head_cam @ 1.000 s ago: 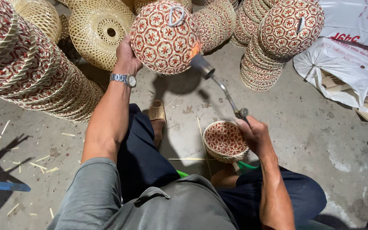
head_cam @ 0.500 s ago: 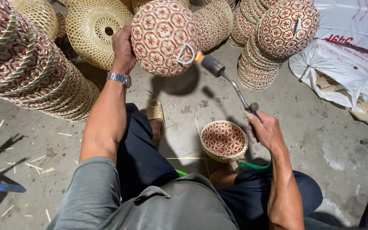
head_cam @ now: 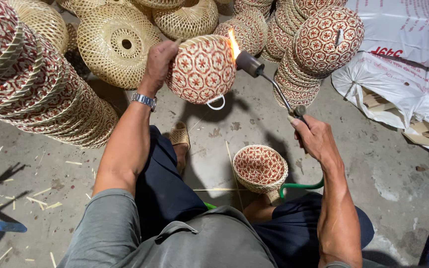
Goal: The person sits on the floor and uses a handheld blowtorch to apply heat to the exterior and interior surfaces of woven baskets. They rotate the baskets to ensure even coverage and stack the treated items into a pile.
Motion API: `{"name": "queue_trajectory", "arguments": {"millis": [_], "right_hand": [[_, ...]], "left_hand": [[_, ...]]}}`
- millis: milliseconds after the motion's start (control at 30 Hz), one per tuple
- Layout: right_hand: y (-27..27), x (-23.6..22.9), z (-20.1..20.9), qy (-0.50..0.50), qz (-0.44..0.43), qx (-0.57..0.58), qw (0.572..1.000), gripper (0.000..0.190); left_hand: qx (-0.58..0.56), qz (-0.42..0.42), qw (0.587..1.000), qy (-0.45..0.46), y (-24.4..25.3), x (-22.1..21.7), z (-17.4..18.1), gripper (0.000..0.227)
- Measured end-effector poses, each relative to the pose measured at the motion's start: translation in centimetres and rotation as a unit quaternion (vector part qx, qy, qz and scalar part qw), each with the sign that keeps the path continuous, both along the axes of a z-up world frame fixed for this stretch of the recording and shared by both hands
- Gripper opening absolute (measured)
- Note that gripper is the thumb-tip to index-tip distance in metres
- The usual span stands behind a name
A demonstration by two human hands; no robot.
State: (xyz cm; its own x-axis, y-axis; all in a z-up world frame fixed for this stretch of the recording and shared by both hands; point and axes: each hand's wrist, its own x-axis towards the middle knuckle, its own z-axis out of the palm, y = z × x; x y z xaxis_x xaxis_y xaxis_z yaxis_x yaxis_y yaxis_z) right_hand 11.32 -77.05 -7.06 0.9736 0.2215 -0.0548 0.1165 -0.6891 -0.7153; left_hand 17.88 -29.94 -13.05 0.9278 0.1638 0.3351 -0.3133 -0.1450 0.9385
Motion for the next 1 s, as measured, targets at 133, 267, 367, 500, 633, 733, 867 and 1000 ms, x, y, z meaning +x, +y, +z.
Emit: {"name": "queue_trajectory", "arguments": {"millis": [133, 267, 367, 500, 633, 733, 867, 1000], "right_hand": [[0.5, 0.0, 1.1, -0.012, 0.041, -0.013, 0.999, 0.047], [1.7, -0.6, 1.5, -0.035, 0.030, -0.030, 0.998, 0.042], [2.4, -1.1, 1.8, -0.041, 0.022, -0.035, 0.998, 0.041], [3.1, -1.9, 1.5, -0.054, 0.043, -0.037, 0.997, 0.039], [3.8, -2.2, 1.1, -0.055, 0.011, -0.036, 0.998, 0.041], [4.0, -2.6, 0.6, 0.009, 0.020, -0.020, 1.000, 0.040], [4.5, -2.7, -0.3, -0.087, 0.045, -0.034, 0.995, 0.039], [5.1, -3.2, -0.7, -0.035, 0.059, -0.034, 0.997, 0.035]], "left_hand": [[0.053, -0.016, 0.998, -0.006, -1.4, 0.4, 0.5, 0.044], [0.012, -0.048, 0.998, 0.042, -2.3, 0.0, 0.1, 0.036], [-0.071, -0.067, 0.993, 0.063, -2.7, 0.6, -1.2, 0.032], [-0.157, -0.073, 0.984, 0.039, -2.9, 1.8, -3.2, 0.028], [-0.274, -0.083, 0.958, 0.031, -3.2, 2.0, -3.9, 0.027], [-0.343, -0.078, 0.936, 0.021, -3.3, 1.9, -3.8, 0.029], [-0.436, -0.096, 0.895, -0.022, -3.1, 2.4, -4.5, 0.029], [-0.500, -0.097, 0.859, -0.057, -2.1, 3.1, -5.4, 0.034]]}}
